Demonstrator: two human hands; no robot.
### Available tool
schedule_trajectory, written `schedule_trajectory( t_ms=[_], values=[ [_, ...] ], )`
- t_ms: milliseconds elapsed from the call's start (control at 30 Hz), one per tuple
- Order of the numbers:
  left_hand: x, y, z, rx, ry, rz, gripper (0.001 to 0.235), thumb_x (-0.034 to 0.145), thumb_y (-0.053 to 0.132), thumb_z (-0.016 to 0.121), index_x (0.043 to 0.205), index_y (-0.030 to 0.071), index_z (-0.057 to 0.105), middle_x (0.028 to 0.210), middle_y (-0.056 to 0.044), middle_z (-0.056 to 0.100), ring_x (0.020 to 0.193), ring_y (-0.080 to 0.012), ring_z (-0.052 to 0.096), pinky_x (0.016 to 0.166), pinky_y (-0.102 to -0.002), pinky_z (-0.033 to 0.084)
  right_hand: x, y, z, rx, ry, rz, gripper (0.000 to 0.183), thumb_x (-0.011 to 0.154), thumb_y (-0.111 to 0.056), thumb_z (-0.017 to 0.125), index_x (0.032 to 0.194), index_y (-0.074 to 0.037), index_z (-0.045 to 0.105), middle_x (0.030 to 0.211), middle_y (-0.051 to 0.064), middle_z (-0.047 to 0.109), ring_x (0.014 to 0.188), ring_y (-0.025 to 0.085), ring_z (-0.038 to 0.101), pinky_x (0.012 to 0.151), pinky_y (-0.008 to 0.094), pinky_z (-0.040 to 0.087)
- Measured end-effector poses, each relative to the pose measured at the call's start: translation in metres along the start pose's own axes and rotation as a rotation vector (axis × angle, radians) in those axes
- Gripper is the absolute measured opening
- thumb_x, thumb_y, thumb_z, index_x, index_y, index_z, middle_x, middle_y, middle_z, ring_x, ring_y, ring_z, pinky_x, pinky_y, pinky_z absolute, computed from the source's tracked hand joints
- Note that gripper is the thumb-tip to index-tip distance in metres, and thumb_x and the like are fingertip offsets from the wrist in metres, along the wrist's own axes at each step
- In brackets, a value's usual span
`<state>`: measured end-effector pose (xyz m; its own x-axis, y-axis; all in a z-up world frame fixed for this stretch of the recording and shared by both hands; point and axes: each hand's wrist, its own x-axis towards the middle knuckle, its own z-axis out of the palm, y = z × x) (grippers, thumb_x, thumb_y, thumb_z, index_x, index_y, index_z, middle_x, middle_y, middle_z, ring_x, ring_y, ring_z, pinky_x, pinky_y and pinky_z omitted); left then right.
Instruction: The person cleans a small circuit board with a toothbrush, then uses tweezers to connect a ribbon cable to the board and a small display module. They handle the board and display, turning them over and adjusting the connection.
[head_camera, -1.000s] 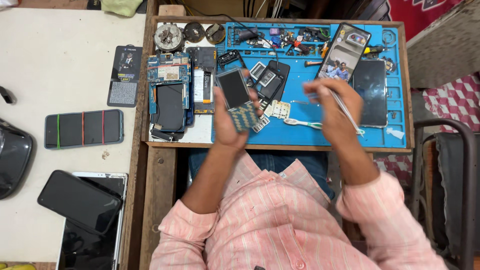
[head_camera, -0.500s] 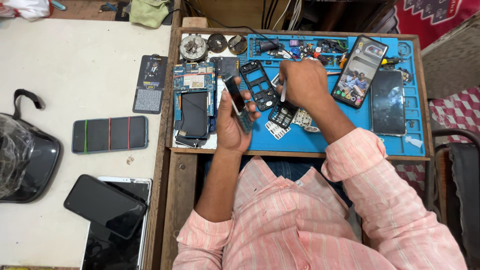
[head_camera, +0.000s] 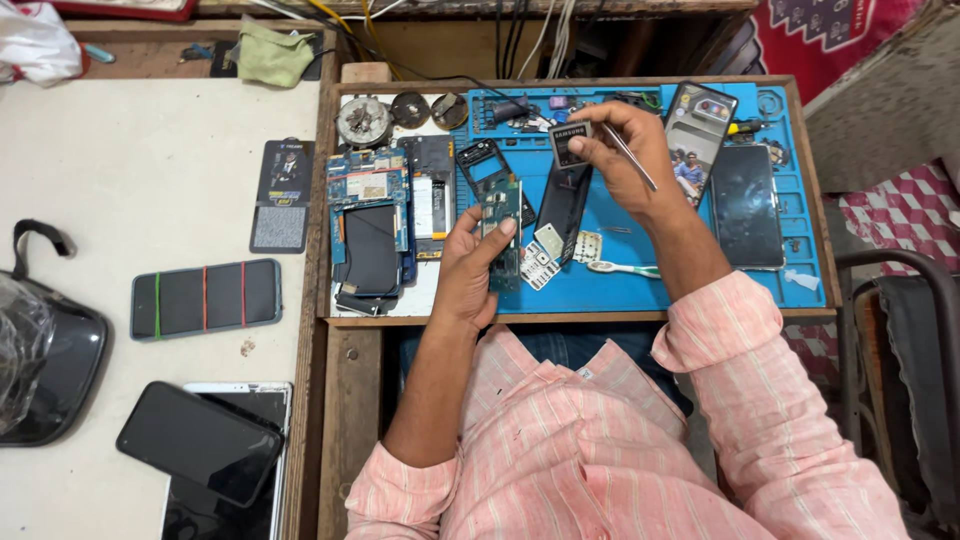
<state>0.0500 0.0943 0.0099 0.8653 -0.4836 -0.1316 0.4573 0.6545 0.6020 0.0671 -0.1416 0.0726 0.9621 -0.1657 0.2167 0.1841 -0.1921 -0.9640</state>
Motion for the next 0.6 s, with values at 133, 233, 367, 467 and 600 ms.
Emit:
schedule_trajectory(
  t_ms=[133, 233, 367, 467, 600],
  values=[
    [-0.005, -0.004, -0.001, -0.099, -0.014, -0.08, 0.028, 0.095, 0.013, 0.07, 0.118, 0.004, 0.058, 0.094, -0.007, 0.068, 0.084, -0.02, 0.073, 0.068, -0.033, 0.063, -0.01, 0.003, -0.008, -0.006, 0.04, -0.052, 0.019, 0.096, 0.006, 0.074, 0.112, -0.003, 0.069, 0.099, -0.002, 0.068, 0.09, 0.005, 0.062, 0.081, 0.02, 0.052],
    [-0.007, -0.004, -0.002, -0.203, -0.039, -0.082, 0.019, 0.1, 0.014, 0.067, 0.112, 0.002, 0.059, 0.094, -0.01, 0.068, 0.091, -0.0239, 0.075, 0.074, -0.037, 0.064, -0.009, 0.002, -0.007, -0.004, 0.044, -0.048, 0.018, 0.095, 0.005, 0.074, 0.11, -0.003, 0.069, 0.098, -0.002, 0.068, 0.089, 0.005, 0.062, 0.081, 0.021, 0.053],
    [-0.008, -0.003, -0.003, -0.24, -0.049, -0.032, 0.02, 0.1, 0.014, 0.064, 0.114, -0.001, 0.062, 0.103, -0.013, 0.071, 0.093, -0.024, 0.073, 0.081, -0.04, 0.064, -0.01, -0.004, -0.006, -0.241, -0.062, -0.135, 0.016, 0.094, 0.001, 0.075, 0.108, -0.003, 0.07, 0.097, 0.003, 0.07, 0.088, 0.013, 0.065, 0.08, 0.028, 0.053],
    [-0.006, 0.0, 0.0, -0.159, -0.022, -0.016, 0.023, 0.102, 0.015, 0.064, 0.119, 0.0, 0.06, 0.105, -0.014, 0.072, 0.092, -0.0247, 0.073, 0.08, -0.041, 0.063, -0.013, -0.012, -0.004, -0.557, -0.17, -0.253, 0.017, 0.09, -0.005, 0.078, 0.106, -0.005, 0.071, 0.095, 0.009, 0.072, 0.086, 0.023, 0.07, 0.077, 0.034, 0.054],
    [-0.006, 0.001, 0.007, -0.186, -0.094, -0.103, 0.041, 0.105, 0.035, 0.049, 0.135, 0.007, 0.055, 0.101, -0.013, 0.07, 0.091, -0.0263, 0.073, 0.079, -0.043, 0.064, -0.019, -0.023, 0.0, -0.822, -0.183, -0.41, 0.018, 0.086, -0.01, 0.082, 0.103, -0.008, 0.074, 0.093, 0.013, 0.075, 0.087, 0.033, 0.071, 0.075, 0.041, 0.054]
  ],
)
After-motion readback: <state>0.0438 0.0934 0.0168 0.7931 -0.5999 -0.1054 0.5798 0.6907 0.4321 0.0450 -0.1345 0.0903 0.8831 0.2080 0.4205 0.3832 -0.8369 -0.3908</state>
